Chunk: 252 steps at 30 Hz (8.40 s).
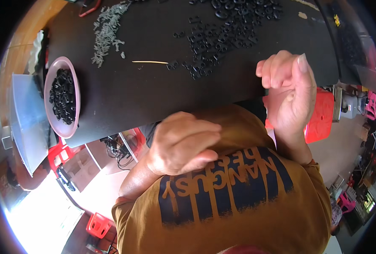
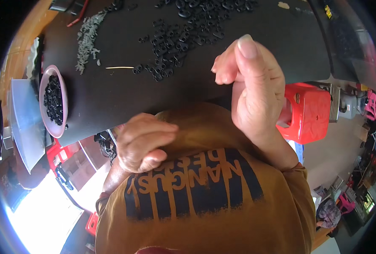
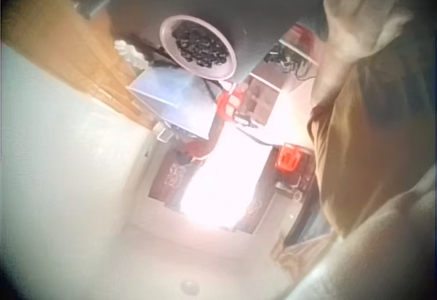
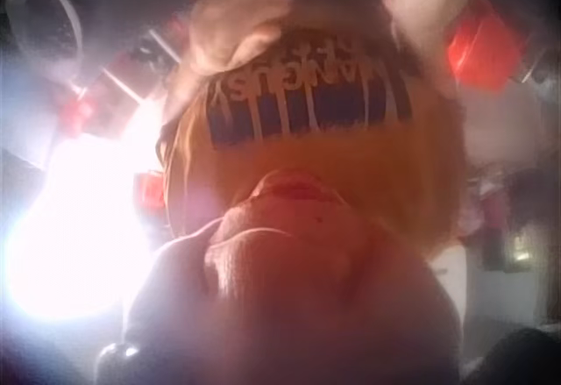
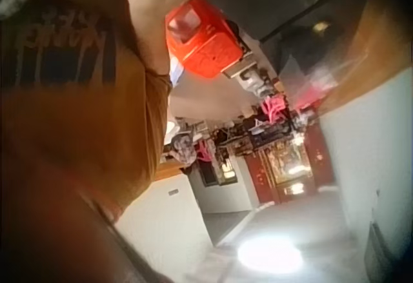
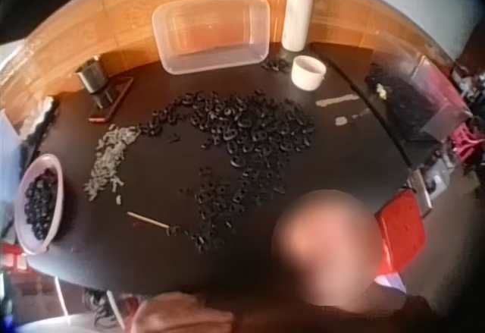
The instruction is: The person assembles small mechanical components by hand at a table. They pick up a black plastic housing, insert a metal spring, and secure it with a small black cap. This process is repeated multiple times with identical parts laid out on the table.
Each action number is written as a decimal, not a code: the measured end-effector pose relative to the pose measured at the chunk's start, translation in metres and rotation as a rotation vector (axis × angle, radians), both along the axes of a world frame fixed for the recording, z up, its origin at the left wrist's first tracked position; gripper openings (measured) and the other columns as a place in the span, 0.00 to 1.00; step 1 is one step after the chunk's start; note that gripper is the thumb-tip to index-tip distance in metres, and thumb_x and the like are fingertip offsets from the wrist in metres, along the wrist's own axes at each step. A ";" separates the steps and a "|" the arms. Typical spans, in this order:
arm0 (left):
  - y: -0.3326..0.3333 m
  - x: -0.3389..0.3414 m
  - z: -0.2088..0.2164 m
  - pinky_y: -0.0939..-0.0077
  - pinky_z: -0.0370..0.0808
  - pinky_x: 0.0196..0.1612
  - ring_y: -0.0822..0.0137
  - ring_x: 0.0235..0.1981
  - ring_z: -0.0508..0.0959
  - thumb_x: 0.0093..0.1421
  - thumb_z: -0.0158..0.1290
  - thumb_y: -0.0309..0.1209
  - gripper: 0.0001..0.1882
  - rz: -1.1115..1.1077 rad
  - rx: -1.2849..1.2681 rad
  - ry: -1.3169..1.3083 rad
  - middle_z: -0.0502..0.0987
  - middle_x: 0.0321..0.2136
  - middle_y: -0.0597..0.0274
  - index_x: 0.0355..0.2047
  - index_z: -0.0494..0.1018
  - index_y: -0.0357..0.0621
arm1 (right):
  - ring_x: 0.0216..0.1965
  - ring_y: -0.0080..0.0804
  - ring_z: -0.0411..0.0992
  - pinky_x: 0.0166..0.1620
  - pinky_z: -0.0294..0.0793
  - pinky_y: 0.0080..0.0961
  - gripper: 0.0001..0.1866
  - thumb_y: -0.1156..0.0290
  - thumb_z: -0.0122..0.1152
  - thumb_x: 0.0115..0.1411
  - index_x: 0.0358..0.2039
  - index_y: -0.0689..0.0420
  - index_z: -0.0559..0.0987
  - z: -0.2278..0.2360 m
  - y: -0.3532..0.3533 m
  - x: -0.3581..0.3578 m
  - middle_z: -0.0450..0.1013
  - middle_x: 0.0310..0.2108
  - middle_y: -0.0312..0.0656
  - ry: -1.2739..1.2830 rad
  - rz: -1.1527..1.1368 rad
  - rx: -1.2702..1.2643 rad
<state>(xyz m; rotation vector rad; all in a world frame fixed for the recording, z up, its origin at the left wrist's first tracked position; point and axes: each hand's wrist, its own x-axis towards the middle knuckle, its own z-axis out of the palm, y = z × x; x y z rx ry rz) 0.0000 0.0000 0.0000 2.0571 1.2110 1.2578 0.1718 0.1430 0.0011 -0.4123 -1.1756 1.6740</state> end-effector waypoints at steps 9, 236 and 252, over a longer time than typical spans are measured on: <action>0.007 -0.023 -0.008 0.72 0.68 0.23 0.63 0.20 0.72 0.41 0.59 0.19 0.16 0.600 0.077 0.383 0.73 0.22 0.60 0.34 0.73 0.36 | 0.20 0.19 0.63 0.25 0.63 0.14 0.03 0.78 0.59 0.54 0.26 0.63 0.73 -0.009 -0.003 -0.023 0.68 0.20 0.35 -0.564 -0.166 0.526; 0.039 -0.060 0.008 0.88 0.61 0.21 0.79 0.16 0.62 0.57 0.53 0.29 0.09 0.572 -0.244 -1.157 0.70 0.23 0.66 0.33 0.70 0.35 | 0.22 0.34 0.70 0.26 0.68 0.25 0.05 0.74 0.58 0.52 0.26 0.63 0.75 0.012 0.054 -0.150 0.70 0.21 0.46 -0.645 0.188 0.994; 0.041 -0.050 0.006 0.90 0.62 0.21 0.81 0.18 0.65 0.58 0.52 0.29 0.09 0.692 -0.143 -1.014 0.71 0.23 0.66 0.32 0.69 0.35 | 0.27 0.19 0.70 0.29 0.69 0.16 0.06 0.73 0.56 0.57 0.30 0.64 0.75 0.031 0.030 -0.138 0.73 0.25 0.40 -0.352 0.848 0.114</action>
